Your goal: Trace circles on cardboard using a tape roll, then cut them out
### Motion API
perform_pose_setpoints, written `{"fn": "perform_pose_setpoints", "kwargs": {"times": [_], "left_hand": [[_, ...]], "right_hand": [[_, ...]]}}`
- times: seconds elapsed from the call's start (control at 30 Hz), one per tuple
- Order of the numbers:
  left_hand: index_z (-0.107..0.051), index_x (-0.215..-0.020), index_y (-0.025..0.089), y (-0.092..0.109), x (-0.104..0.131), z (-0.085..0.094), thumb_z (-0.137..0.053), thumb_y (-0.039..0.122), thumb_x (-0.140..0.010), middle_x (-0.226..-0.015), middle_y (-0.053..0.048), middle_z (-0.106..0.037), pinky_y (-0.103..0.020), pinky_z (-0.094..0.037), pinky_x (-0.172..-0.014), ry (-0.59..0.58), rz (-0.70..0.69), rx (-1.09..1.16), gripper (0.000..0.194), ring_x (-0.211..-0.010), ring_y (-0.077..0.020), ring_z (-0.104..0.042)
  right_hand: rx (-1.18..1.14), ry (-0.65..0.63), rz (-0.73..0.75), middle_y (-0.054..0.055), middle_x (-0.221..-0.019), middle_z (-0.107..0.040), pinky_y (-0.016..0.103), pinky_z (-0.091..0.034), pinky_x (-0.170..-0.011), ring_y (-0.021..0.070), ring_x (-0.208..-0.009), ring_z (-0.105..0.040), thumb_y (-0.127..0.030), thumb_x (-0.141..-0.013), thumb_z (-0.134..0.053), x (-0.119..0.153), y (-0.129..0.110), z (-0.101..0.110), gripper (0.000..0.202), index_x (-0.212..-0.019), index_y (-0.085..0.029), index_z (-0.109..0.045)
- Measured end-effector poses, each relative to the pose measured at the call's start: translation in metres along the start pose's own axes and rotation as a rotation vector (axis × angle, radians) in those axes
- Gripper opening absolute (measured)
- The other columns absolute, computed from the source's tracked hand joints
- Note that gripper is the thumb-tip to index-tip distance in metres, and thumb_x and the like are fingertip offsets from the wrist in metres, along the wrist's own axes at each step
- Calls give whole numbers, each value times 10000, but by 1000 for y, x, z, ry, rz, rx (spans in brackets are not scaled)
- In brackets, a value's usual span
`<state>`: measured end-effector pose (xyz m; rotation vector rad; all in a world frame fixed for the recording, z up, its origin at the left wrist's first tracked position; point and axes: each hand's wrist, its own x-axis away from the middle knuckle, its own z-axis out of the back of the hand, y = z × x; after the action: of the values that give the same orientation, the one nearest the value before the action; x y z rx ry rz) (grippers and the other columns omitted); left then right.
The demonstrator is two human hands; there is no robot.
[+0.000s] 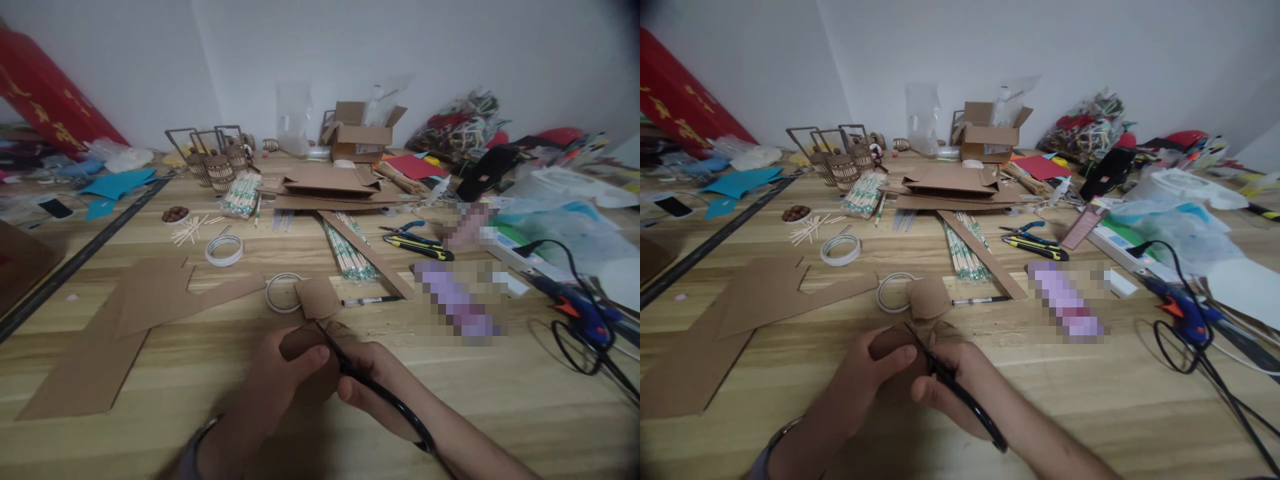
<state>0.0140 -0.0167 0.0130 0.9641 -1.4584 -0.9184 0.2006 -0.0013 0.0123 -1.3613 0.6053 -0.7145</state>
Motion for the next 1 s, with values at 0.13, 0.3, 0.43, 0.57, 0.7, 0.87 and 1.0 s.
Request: {"fn": "perform_pose_setpoints", "kwargs": {"times": [0.13, 0.3, 0.43, 0.57, 0.7, 0.87, 1.0], "left_hand": [[-778, -875, 194, 2, -1, 0, -828, 433, -620, -829, -37, -814, -338, -526, -708, 34, 14, -11, 353, -797, -274, -715], [-776, -887, 186, 0, -1, 2, -820, 435, -650, -852, -46, -815, -342, -529, -728, -26, -9, 5, 346, -813, -274, -720], [-776, -906, 180, 1, 0, 2, -825, 439, -643, -864, -55, -814, -346, -529, -727, -15, 8, -11, 373, -825, -284, -717], [-788, -903, 180, 3, 2, 3, -800, 491, -685, -843, -42, -805, -324, -513, -715, -11, -17, -25, 380, -816, -267, -706], [-801, -951, 190, 2, 2, 5, -792, 498, -717, -898, -33, -815, -305, -498, -720, -45, -43, -19, 387, -836, -254, -700], [-803, -956, 196, 3, 1, 5, -784, 460, -723, -909, -31, -817, -316, -496, -748, -31, -51, -46, 353, -854, -260, -697], [-799, -896, 195, 6, 1, 2, -764, 445, -721, -860, -26, -808, -319, -492, -732, -36, -56, -56, 307, -826, -261, -693]], "right_hand": [[-10, 9, -15, 21, -737, -511, 263, -305, -553, 159, -636, -393, -824, -819, -570, -1, 0, -1, 681, -889, -160, -703], [-51, -22, -6, 18, -739, -513, 263, -326, -577, 163, -654, -407, -807, -833, -574, -2, -5, -1, 651, -844, -166, -688], [-6, -12, -22, 4, -712, -465, 256, -283, -556, 150, -634, -365, -838, -815, -555, -2, -4, -1, 682, -816, -164, -666], [42, 0, -30, -12, -709, -430, 244, -271, -547, 139, -638, -333, -874, -768, -566, -1, 0, 1, 706, -786, -170, -617], [92, 1, -42, -1, -709, -459, 246, -300, -538, 141, -628, -336, -928, -713, -547, -2, -2, 3, 768, -806, -170, -628], [80, -1, -31, 19, -741, -496, 256, -324, -557, 161, -651, -378, -902, -738, -561, -2, -4, 3, 743, -832, -170, -640], [71, 3, -51, 3, -706, -427, 254, -249, -527, 153, -634, -338, -855, -768, -593, 0, 3, 1, 678, -786, -177, -596]]}}
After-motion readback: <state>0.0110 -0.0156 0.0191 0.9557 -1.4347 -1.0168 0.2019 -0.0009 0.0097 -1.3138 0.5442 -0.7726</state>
